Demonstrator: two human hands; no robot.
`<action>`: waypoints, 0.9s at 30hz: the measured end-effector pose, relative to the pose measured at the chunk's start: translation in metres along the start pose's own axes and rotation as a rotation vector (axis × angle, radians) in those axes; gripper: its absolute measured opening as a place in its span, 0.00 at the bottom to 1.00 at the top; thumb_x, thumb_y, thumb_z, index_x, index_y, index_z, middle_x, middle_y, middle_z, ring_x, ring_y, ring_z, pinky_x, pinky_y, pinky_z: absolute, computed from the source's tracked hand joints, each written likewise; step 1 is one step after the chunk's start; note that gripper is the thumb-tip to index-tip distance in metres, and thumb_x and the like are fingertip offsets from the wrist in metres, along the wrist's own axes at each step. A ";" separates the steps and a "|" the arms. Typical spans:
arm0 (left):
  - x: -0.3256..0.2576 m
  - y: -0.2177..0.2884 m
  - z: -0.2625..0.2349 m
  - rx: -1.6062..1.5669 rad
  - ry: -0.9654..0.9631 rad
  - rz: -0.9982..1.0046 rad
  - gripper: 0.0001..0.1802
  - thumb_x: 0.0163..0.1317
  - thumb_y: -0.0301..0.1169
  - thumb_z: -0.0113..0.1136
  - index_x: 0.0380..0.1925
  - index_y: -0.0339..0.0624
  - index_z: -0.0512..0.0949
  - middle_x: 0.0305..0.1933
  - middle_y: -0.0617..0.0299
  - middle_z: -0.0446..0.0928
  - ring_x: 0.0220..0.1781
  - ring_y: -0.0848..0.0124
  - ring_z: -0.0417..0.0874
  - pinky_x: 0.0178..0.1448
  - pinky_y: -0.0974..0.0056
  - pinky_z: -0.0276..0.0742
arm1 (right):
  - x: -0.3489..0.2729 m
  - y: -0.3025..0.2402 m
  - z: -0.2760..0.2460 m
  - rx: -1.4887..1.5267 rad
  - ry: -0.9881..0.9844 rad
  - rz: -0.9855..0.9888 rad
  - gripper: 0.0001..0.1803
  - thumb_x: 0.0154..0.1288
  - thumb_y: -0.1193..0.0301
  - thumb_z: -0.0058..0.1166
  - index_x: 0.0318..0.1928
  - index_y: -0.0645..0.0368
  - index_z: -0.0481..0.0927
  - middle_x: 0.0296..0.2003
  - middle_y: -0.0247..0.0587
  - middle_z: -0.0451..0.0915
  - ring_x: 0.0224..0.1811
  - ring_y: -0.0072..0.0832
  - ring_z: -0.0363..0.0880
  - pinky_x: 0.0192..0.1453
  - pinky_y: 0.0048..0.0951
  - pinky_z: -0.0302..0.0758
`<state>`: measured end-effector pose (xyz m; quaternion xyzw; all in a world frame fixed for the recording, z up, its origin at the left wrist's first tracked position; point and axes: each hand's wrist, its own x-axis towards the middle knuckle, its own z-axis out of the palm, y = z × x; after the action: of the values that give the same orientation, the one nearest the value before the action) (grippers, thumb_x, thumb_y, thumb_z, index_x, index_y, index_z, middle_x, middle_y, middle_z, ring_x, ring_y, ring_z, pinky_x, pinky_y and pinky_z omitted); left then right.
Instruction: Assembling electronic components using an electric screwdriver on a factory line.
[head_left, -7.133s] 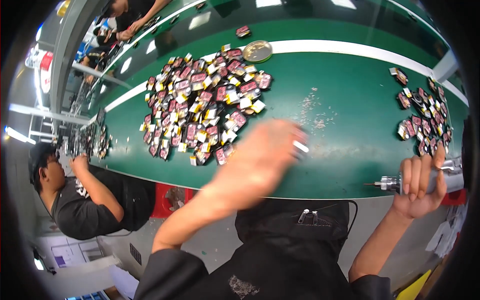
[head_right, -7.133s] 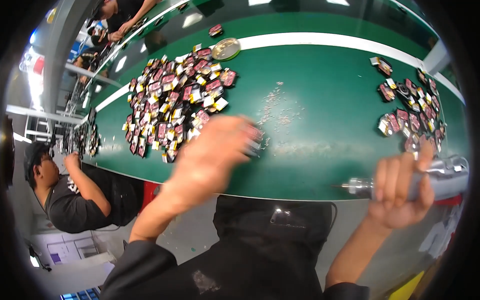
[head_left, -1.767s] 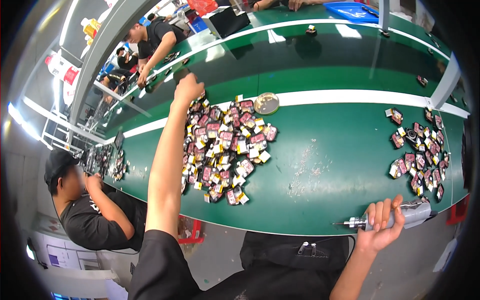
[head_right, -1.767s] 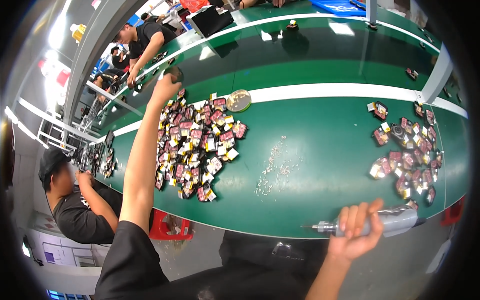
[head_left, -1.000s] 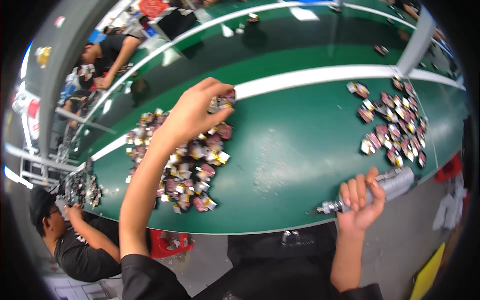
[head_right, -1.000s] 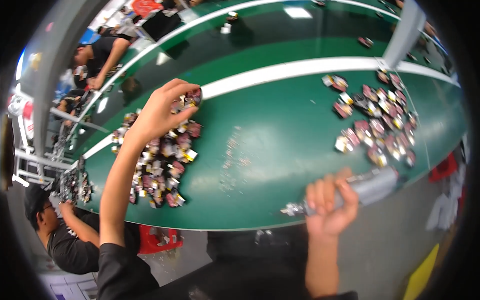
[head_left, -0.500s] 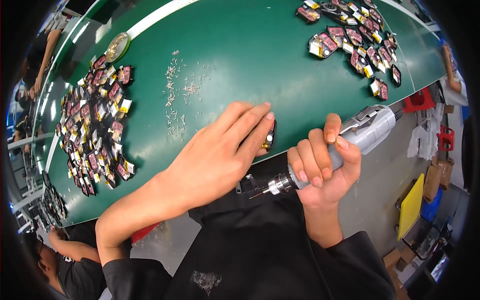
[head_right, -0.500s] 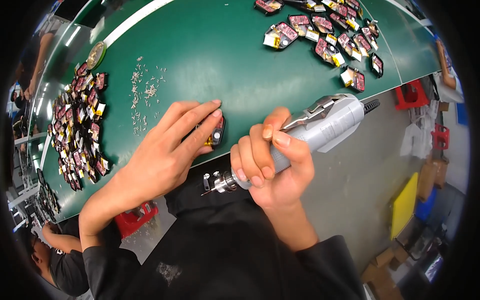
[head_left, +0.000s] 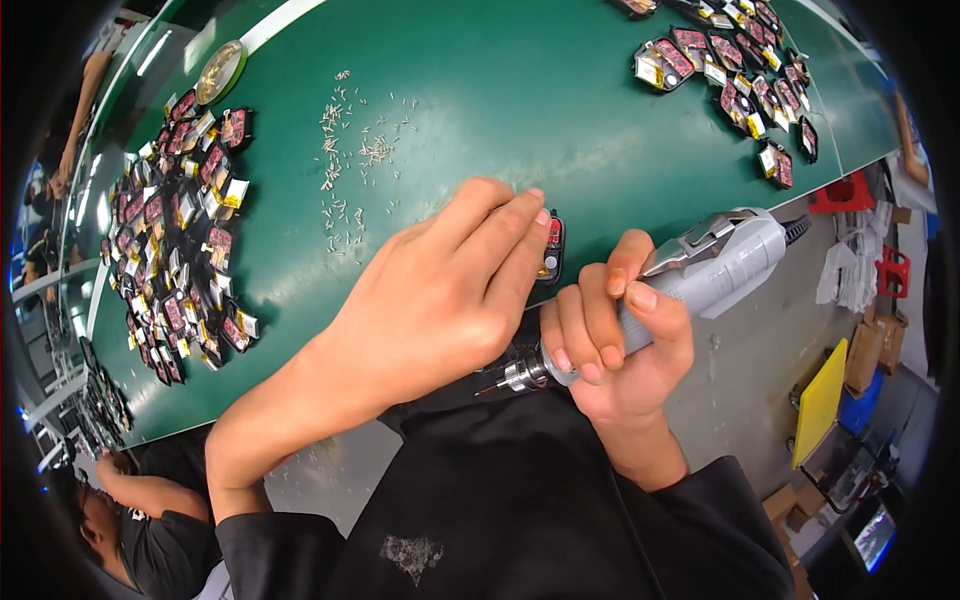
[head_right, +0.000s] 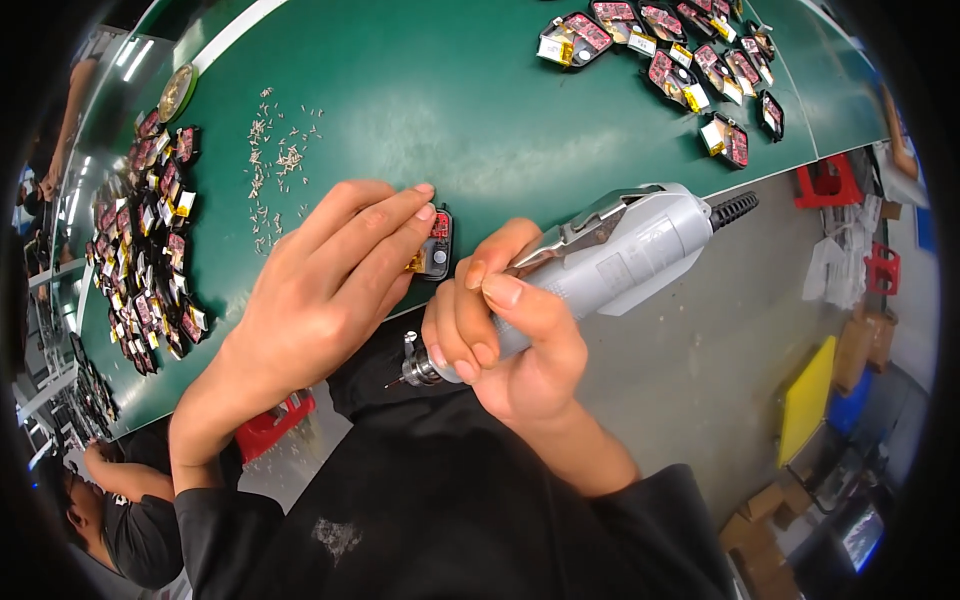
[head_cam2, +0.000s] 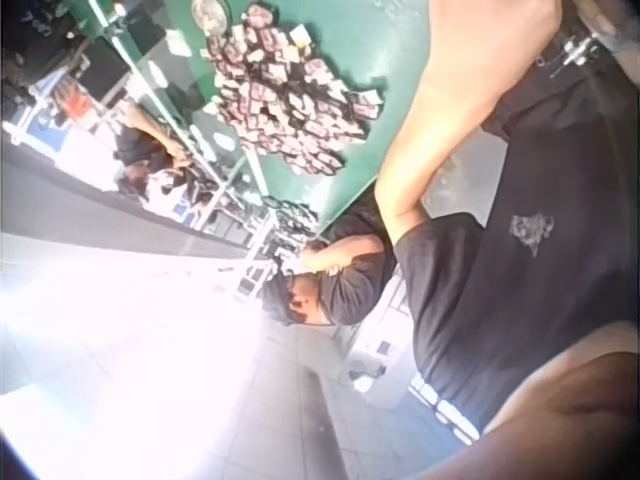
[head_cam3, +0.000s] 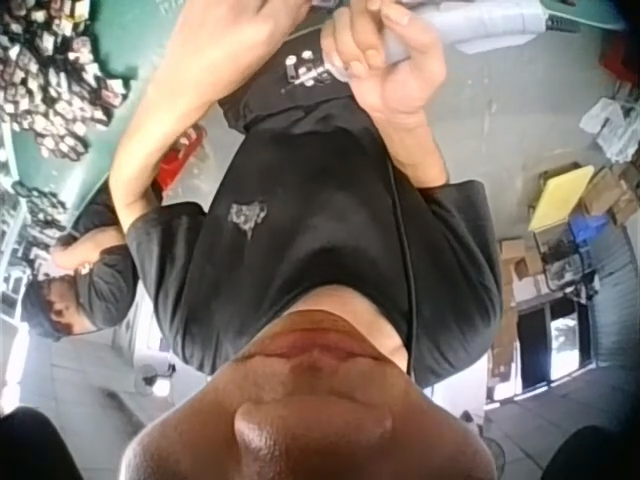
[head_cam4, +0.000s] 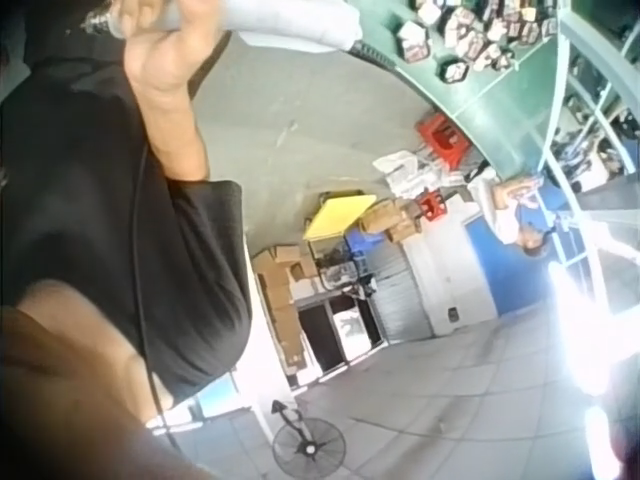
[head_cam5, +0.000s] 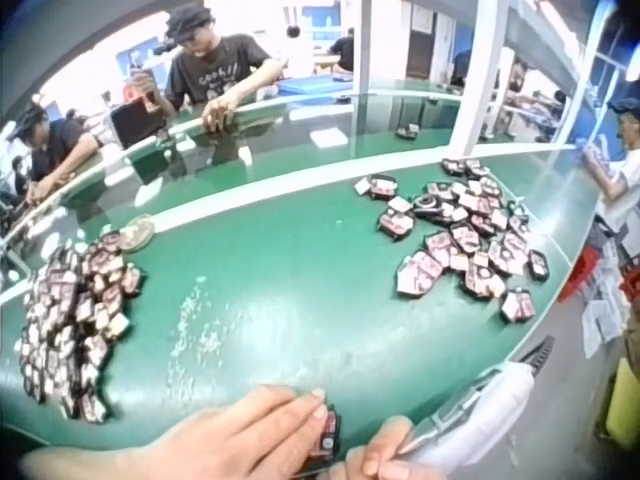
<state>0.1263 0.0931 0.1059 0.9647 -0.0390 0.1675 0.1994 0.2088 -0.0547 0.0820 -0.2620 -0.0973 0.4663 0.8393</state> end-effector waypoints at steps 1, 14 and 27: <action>0.000 0.000 0.001 0.054 0.019 0.031 0.22 0.39 0.17 0.64 0.41 0.25 0.77 0.48 0.48 0.77 0.43 0.56 0.79 0.36 0.61 0.81 | 0.000 0.001 0.000 -0.002 0.003 0.004 0.07 0.66 0.66 0.39 0.36 0.55 0.66 0.11 0.27 0.60 0.10 0.20 0.59 0.21 0.26 0.66; -0.002 0.001 0.015 0.284 0.164 0.208 0.19 0.36 0.20 0.59 0.34 0.20 0.77 0.39 0.42 0.78 0.36 0.55 0.83 0.30 0.64 0.81 | -0.001 0.005 -0.001 -0.051 0.060 -0.021 0.06 0.65 0.70 0.41 0.37 0.58 0.68 0.12 0.33 0.63 0.11 0.24 0.63 0.20 0.28 0.67; -0.002 0.011 0.010 0.286 0.112 0.155 0.22 0.32 0.21 0.57 0.33 0.20 0.76 0.38 0.41 0.78 0.38 0.54 0.82 0.32 0.63 0.81 | -0.001 0.004 -0.001 -0.051 0.090 -0.014 0.07 0.65 0.70 0.40 0.39 0.60 0.67 0.11 0.33 0.62 0.10 0.24 0.62 0.18 0.28 0.65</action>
<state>0.1262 0.0793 0.1002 0.9665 -0.0780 0.2397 0.0485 0.2055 -0.0544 0.0792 -0.3033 -0.0731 0.4455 0.8392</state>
